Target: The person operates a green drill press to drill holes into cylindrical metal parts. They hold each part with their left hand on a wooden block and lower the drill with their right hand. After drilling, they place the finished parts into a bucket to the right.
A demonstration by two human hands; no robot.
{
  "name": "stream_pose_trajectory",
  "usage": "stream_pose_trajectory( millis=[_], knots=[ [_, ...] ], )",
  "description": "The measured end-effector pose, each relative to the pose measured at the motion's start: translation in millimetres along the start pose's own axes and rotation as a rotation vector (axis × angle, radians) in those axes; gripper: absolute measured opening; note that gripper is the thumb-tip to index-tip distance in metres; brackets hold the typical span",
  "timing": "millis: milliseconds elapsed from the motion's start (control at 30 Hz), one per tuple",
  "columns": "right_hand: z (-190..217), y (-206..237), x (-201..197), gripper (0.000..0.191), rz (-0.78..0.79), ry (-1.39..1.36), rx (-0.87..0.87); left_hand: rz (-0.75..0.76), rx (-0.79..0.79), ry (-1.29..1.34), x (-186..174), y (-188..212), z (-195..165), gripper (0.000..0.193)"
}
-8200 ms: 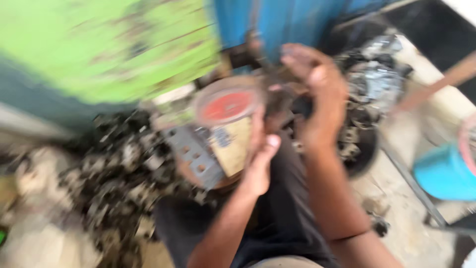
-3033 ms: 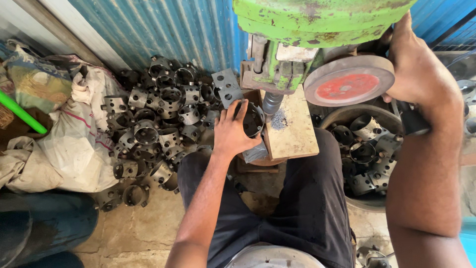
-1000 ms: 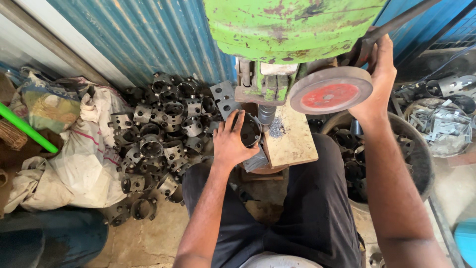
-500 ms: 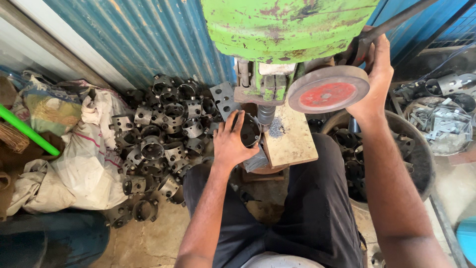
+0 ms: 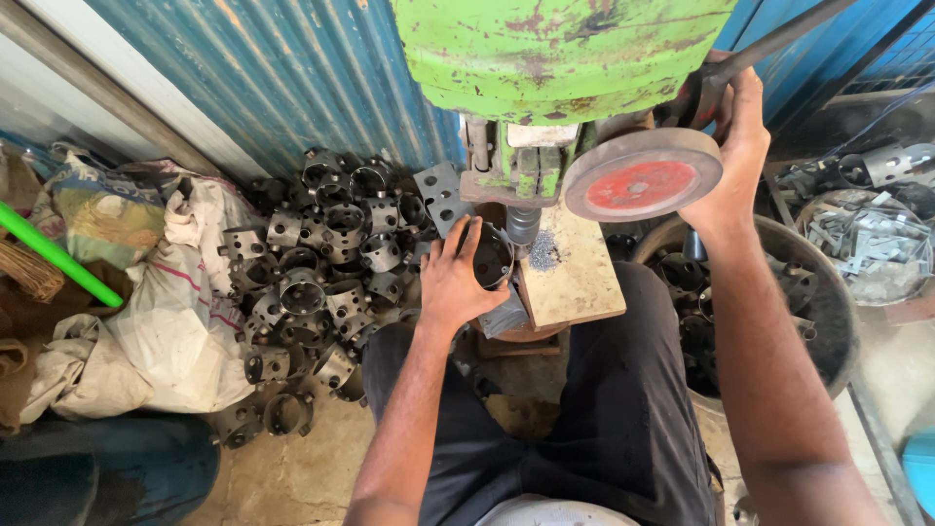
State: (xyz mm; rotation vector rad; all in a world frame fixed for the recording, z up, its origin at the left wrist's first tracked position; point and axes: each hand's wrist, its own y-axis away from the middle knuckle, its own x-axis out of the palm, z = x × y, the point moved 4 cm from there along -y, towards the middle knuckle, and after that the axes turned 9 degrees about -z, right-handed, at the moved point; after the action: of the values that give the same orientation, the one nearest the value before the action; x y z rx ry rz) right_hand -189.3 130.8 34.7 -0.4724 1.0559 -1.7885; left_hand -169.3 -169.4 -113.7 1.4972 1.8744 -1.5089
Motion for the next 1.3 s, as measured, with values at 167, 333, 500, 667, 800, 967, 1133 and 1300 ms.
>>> stream_pose_trajectory(
  millis=[167,333,500,667,800,967,1133,1300],
  knots=[
    [25,-15,-12,0.068,0.116,0.037,0.271,0.022,0.004,-0.018,-1,-2,-5,0.103],
    [27,-20,-18,0.075,0.254,0.098,0.265,0.040,-0.014,-0.012,2,-5,-5,0.103],
    [3,-7,-2,0.056,0.041,-0.010,0.067,0.020,-0.018,-0.014,2,-6,-4,0.101],
    [-8,-2,-4,0.055,-0.019,-0.032,0.092,0.001,-0.007,-0.009,3,-7,-5,0.102],
    [-7,-2,-5,0.056,-0.035,-0.032,0.130,0.036,-0.021,-0.011,7,-6,-2,0.101],
    [-10,0,-1,0.051,-0.059,-0.008,0.119,0.010,-0.004,-0.036,7,-4,-1,0.100],
    [-21,6,3,0.050,-0.047,0.040,0.091,0.019,-0.009,-0.033,3,-3,3,0.103],
    [-39,18,3,0.057,-0.041,-0.026,0.018,0.093,-0.043,-0.035,15,2,7,0.102]
  ],
)
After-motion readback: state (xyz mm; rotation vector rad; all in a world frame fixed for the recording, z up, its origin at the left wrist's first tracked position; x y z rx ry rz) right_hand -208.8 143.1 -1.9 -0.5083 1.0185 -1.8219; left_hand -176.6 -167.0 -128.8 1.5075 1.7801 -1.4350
